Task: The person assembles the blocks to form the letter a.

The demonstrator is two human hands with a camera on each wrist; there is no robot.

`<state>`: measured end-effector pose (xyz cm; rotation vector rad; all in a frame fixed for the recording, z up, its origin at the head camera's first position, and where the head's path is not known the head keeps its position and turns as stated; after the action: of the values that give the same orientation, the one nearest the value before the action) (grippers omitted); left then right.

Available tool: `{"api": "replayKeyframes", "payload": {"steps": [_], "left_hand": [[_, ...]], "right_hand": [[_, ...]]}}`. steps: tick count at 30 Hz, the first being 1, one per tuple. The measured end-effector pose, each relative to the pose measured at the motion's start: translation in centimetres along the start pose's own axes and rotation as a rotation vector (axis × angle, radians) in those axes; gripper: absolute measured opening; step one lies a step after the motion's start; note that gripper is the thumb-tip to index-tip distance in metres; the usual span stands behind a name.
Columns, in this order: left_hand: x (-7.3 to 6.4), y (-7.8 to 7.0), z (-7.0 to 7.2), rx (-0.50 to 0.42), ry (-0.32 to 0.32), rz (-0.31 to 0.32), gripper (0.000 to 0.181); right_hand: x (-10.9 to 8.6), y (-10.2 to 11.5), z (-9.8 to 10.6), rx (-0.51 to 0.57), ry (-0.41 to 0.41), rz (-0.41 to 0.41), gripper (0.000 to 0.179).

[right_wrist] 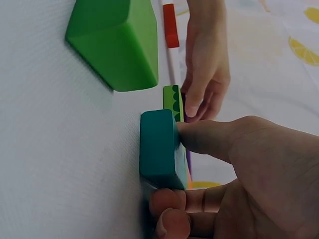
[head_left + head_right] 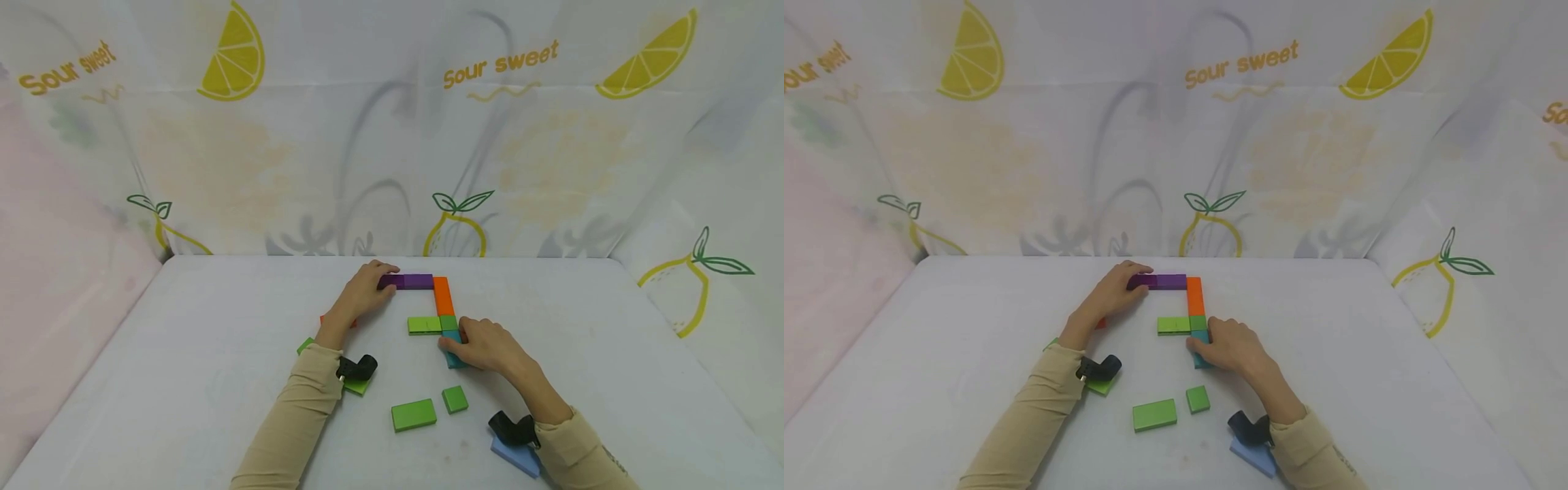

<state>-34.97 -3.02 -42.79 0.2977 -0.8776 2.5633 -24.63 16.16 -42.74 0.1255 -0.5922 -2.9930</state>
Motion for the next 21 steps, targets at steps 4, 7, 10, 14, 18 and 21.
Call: {"api": "replayKeyframes", "payload": {"steps": [4, 7, 10, 14, 18, 21], "left_hand": [[0.0, -0.1, 0.2, 0.002, -0.005, -0.012, 0.037], [0.0, -0.2, 0.4, -0.001, -0.015, -0.019, 0.037], [0.0, -0.1, 0.8, -0.003, -0.014, -0.019, 0.036], [0.1, -0.5, 1.6, -0.015, 0.010, -0.033, 0.036], [-0.1, -1.2, 2.6, -0.056, 0.057, -0.061, 0.035], [-0.5, -1.7, 3.1, -0.075, 0.118, -0.078, 0.033]], "right_hand": [[-0.1, 0.0, 0.1, 0.019, 0.006, -0.003, 0.038], [-0.2, 0.0, 0.2, 0.044, 0.021, -0.002, 0.038], [-0.2, -0.2, 0.4, 0.088, 0.053, -0.004, 0.038], [-0.3, -0.6, 0.5, 0.159, 0.105, 0.017, 0.036], [-0.2, -1.1, 0.5, 0.247, 0.159, 0.090, 0.026], [0.0, -1.5, 0.3, 0.312, 0.196, 0.155, 0.019]]}}
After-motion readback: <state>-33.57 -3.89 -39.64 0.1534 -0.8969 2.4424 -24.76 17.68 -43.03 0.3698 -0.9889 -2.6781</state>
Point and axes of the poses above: each hand's wrist, its own x-axis towards the middle knuckle, its own z-axis out of the back of the hand, y = z × x, the point moved 7 cm from there along x, towards the middle knuckle, and after that the axes turned 12 degrees about -y, right-handed, at the moved point
